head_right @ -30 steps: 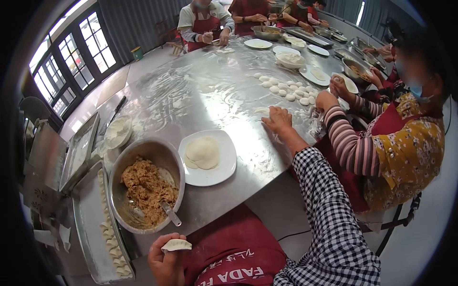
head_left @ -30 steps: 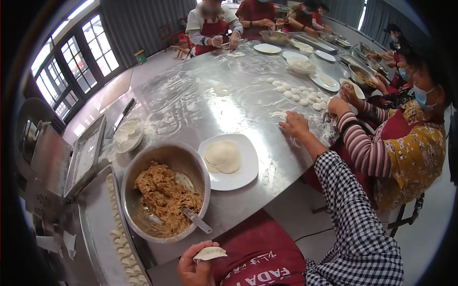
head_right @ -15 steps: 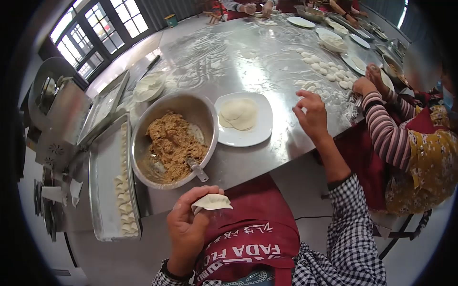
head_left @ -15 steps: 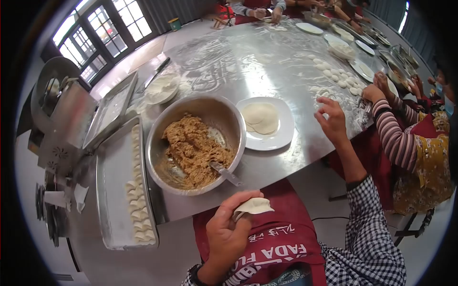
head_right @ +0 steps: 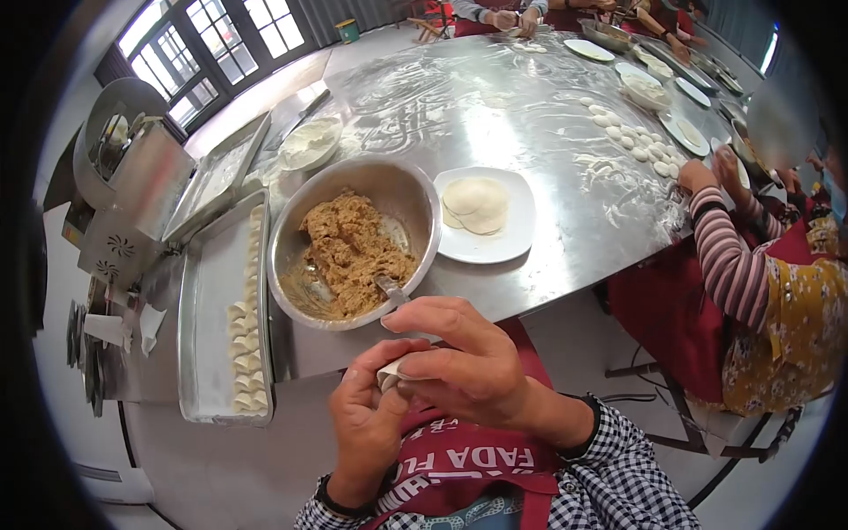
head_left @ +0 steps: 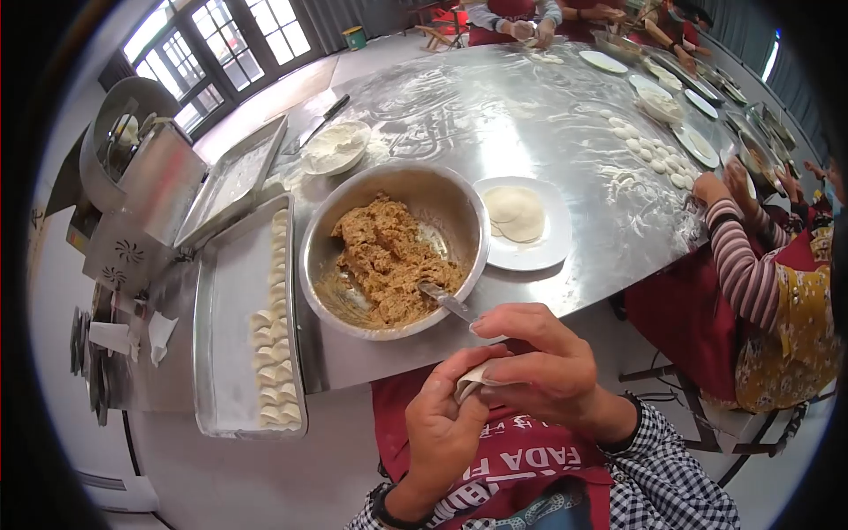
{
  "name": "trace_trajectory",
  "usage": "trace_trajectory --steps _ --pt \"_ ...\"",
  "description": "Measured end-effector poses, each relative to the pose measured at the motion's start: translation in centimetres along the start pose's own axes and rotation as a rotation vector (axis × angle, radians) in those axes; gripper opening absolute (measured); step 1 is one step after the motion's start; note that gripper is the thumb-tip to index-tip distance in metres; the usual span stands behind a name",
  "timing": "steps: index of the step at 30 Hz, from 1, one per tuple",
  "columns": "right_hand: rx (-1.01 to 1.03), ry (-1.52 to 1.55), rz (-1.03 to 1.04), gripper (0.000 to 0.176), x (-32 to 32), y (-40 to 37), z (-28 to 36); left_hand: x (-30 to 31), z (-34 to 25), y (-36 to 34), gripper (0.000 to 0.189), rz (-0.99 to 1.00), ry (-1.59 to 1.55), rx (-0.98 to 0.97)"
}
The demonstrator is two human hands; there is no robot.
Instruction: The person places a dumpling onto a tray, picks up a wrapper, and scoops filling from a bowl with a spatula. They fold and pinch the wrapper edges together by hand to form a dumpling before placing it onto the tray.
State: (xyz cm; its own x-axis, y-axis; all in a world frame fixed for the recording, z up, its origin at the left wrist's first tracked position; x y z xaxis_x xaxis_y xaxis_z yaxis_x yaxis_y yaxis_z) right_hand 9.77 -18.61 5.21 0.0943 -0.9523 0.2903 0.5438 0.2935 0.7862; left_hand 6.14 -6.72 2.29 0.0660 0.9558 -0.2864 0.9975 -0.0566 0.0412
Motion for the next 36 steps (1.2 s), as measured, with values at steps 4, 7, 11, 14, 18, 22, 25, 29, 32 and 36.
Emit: trace_trajectory --steps 4,7,11,14,18,22,25,29,32,36 --pt "-0.008 -0.011 0.011 0.021 -0.6 -0.1 -0.2 0.4 0.5 -0.2 0.035 -0.035 -0.027 0.014" --pt "-0.012 0.004 0.029 0.019 -0.8 -0.3 -0.3 0.6 1.2 -0.2 0.033 -0.053 0.098 0.003" --pt "-0.007 0.035 0.066 0.019 -0.8 -0.3 -0.4 0.5 0.7 -0.3 0.039 -0.032 0.443 -0.176" --pt "0.003 0.045 0.123 0.02 -0.6 -0.4 -0.5 0.4 0.5 -0.2 0.043 0.003 0.549 -0.247" --pt "-0.099 0.082 0.062 0.022 -0.4 -0.4 -0.4 0.5 0.7 -0.3 0.045 0.082 0.412 -0.095" --pt "-0.043 0.057 0.126 0.026 -0.2 -0.3 -0.5 0.4 1.0 -0.2 0.048 0.088 0.398 -0.078" --pt "-0.026 0.088 0.123 0.027 -0.3 -0.9 -0.8 0.2 1.0 0.0 0.048 0.082 0.308 0.012" --pt "-0.096 0.145 -0.003 0.023 -0.4 -1.4 -1.2 0.9 1.8 0.1 0.041 -0.021 -0.057 0.067" --pt "-0.091 0.099 -0.045 0.021 -0.8 -1.0 -0.9 1.3 2.4 0.1 0.038 -0.036 -0.244 0.093" --pt "-0.034 0.057 -0.018 0.021 -0.9 -1.3 -1.1 1.1 2.5 0.2 0.035 -0.089 -0.255 0.077"
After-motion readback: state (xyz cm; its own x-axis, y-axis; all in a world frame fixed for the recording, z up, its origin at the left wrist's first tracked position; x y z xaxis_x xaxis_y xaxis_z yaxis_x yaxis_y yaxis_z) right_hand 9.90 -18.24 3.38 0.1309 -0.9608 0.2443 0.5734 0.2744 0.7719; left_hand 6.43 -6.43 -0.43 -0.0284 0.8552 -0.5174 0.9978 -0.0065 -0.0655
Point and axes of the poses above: each hand's wrist, its own y-axis towards the middle knuckle, its own x-axis out of the back of the hand, z = x × y, the point moved 5 cm from there along y, towards the middle knuckle, and after that the axes turned 1 degree about x, right-handed, at the moved point
